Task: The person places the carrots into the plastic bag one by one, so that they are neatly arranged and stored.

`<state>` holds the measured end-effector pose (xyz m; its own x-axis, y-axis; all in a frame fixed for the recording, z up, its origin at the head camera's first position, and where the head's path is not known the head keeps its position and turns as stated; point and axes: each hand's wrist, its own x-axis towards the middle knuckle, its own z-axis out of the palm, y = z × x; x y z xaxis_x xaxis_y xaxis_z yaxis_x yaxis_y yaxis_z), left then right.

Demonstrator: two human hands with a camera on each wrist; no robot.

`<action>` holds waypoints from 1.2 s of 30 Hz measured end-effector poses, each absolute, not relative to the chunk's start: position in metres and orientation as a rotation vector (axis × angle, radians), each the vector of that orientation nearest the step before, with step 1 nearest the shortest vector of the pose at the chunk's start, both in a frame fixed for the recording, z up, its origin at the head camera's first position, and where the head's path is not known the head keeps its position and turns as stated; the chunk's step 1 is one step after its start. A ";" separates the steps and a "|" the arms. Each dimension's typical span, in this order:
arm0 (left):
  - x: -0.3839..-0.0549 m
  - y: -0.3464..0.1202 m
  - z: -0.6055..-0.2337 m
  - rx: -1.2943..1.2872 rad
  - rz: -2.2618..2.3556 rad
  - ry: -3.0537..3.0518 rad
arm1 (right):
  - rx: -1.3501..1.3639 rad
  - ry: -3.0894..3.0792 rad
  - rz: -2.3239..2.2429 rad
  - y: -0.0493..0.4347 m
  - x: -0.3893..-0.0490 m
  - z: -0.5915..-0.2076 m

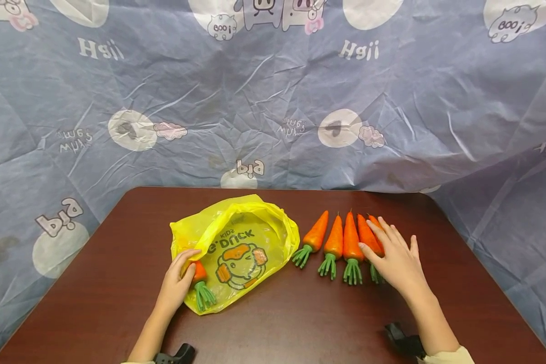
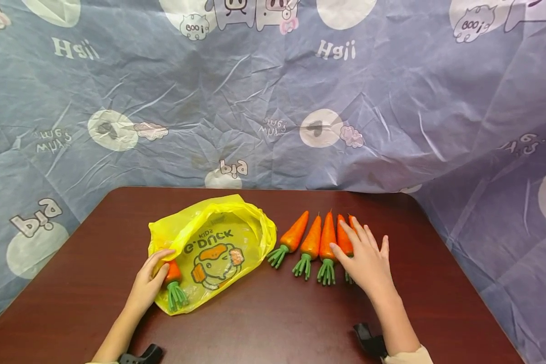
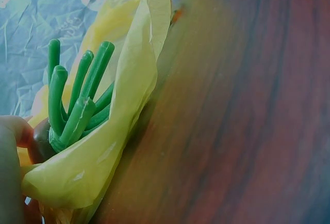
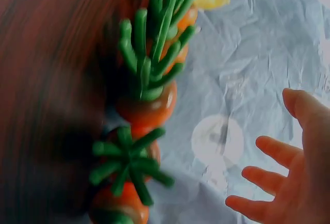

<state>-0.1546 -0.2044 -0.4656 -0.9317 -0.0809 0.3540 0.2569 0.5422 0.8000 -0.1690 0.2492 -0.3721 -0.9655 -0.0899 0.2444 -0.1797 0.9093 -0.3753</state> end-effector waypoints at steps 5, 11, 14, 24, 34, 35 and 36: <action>-0.153 -0.205 -0.462 -0.147 -1.358 -2.440 | 0.196 -2.811 0.626 0.266 -0.172 -0.372; -0.156 -0.208 -0.462 -0.171 -1.336 -2.440 | 0.169 -2.809 0.661 0.285 -0.175 -0.372; -0.158 -0.208 -0.462 -0.177 -1.341 -2.444 | 0.154 -2.816 0.676 0.294 -0.177 -0.376; -0.148 -0.197 -0.446 -0.151 -1.339 -2.442 | 0.139 -2.877 0.751 0.315 -0.188 -0.395; -0.155 -0.208 -0.466 -0.176 -1.366 -2.446 | 0.184 -2.955 0.907 0.322 -0.190 -0.410; -0.154 -0.208 -0.466 -0.172 -1.367 -2.452 | 0.190 -2.956 0.915 0.322 -0.189 -0.412; -0.153 -0.208 -0.467 -0.169 -1.368 -2.457 | 0.196 -2.953 0.912 0.323 -0.189 -0.415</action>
<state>-0.1526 -0.2078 -0.4666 -0.9407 -0.0526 0.3351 0.2571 0.5339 0.8055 -0.1885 0.3228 -0.4149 -0.9910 -0.1074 0.0795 -0.1335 0.8187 -0.5584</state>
